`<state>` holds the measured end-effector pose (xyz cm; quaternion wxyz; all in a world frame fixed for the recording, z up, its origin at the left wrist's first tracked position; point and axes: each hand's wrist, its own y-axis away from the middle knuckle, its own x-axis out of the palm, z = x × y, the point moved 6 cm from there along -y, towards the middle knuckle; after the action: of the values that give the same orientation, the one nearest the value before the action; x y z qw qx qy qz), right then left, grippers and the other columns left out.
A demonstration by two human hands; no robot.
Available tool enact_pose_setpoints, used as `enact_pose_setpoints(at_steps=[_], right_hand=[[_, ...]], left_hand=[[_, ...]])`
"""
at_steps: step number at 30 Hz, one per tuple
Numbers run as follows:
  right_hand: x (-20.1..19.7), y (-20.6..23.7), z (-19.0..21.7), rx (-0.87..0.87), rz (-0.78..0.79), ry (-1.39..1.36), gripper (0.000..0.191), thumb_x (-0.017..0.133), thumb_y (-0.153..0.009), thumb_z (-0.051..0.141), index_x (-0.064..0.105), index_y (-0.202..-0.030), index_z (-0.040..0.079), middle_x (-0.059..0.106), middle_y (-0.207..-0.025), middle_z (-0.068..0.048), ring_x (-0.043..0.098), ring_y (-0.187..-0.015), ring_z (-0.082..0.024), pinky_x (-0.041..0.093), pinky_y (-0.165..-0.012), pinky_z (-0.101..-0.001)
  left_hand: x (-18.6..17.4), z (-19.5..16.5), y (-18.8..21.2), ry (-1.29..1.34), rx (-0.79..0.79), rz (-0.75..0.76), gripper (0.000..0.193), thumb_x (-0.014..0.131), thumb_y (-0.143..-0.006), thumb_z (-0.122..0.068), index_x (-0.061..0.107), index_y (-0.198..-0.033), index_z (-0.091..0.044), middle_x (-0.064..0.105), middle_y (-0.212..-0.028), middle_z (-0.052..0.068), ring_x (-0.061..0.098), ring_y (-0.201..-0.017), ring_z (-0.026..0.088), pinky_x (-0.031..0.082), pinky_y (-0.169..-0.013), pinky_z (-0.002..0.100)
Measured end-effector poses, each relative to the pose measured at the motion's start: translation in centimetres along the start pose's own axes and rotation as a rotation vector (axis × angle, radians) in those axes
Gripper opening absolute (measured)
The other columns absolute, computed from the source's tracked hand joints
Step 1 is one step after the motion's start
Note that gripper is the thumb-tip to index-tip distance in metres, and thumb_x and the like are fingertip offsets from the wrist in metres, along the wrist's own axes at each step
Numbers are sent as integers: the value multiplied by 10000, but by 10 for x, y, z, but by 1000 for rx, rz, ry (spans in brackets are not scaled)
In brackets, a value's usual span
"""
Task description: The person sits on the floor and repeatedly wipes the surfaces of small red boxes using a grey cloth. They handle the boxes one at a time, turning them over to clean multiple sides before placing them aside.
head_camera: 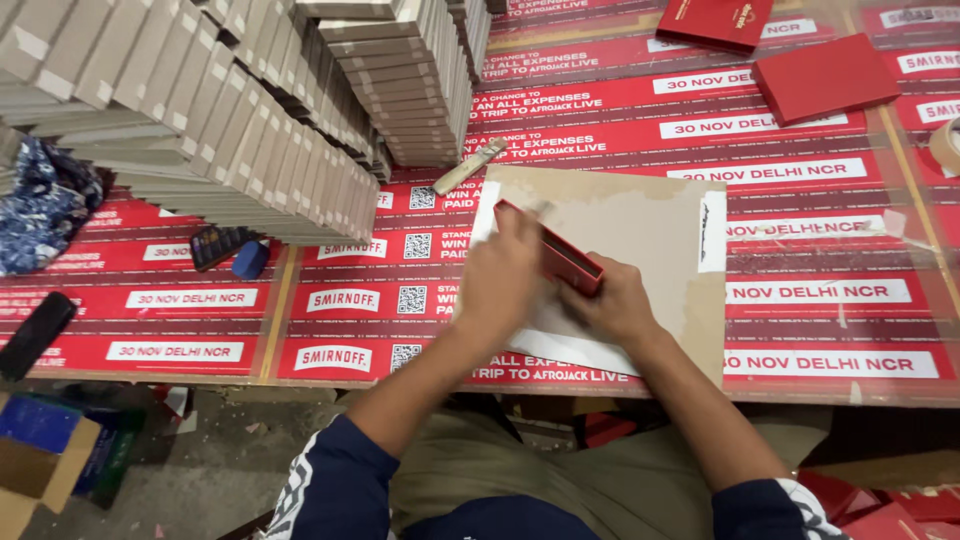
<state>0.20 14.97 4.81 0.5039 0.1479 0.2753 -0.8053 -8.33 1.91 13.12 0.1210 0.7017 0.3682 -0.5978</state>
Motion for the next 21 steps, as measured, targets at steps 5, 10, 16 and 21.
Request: enact_pose_setpoints(at_steps=[5,10,16,21], right_hand=[[5,5,-13,-103,21,-183,233,804,-788,116,666,-946,14,678,-774,-126,598,-685,-166,512,-623,-346],[10,7,-33,157,71,36,275,842,-787,170,712,-964,4,722,-754,-104,659,-677,-156,546,-647,-333],[7,33,-40,452,-95,-801,408,743,-910,168,565,-1235,-3,706,-1102,-123,709,-918,-142,589,-742,-257],[28,73,-44,1062,-71,-1840,331,592,-996,206,584,-1167,-78,672,-916,-196,685,-706,-182,579,-560,-188]], left_hand=[[11,-55,34,474,195,239,277,590,-951,-96,629,-1225,-84,596,-1196,160,696,-875,398,545,-738,513],[11,-4,4,379,-27,125,357,540,-932,-144,683,-1258,-179,605,-1125,195,660,-901,431,530,-750,538],[12,82,1,440,-45,-205,227,641,-944,-88,664,-1165,-39,678,-1070,181,686,-944,380,550,-797,468],[56,87,12,1119,-244,178,252,559,-1029,-155,564,-1231,-4,685,-938,108,704,-699,175,548,-618,322]])
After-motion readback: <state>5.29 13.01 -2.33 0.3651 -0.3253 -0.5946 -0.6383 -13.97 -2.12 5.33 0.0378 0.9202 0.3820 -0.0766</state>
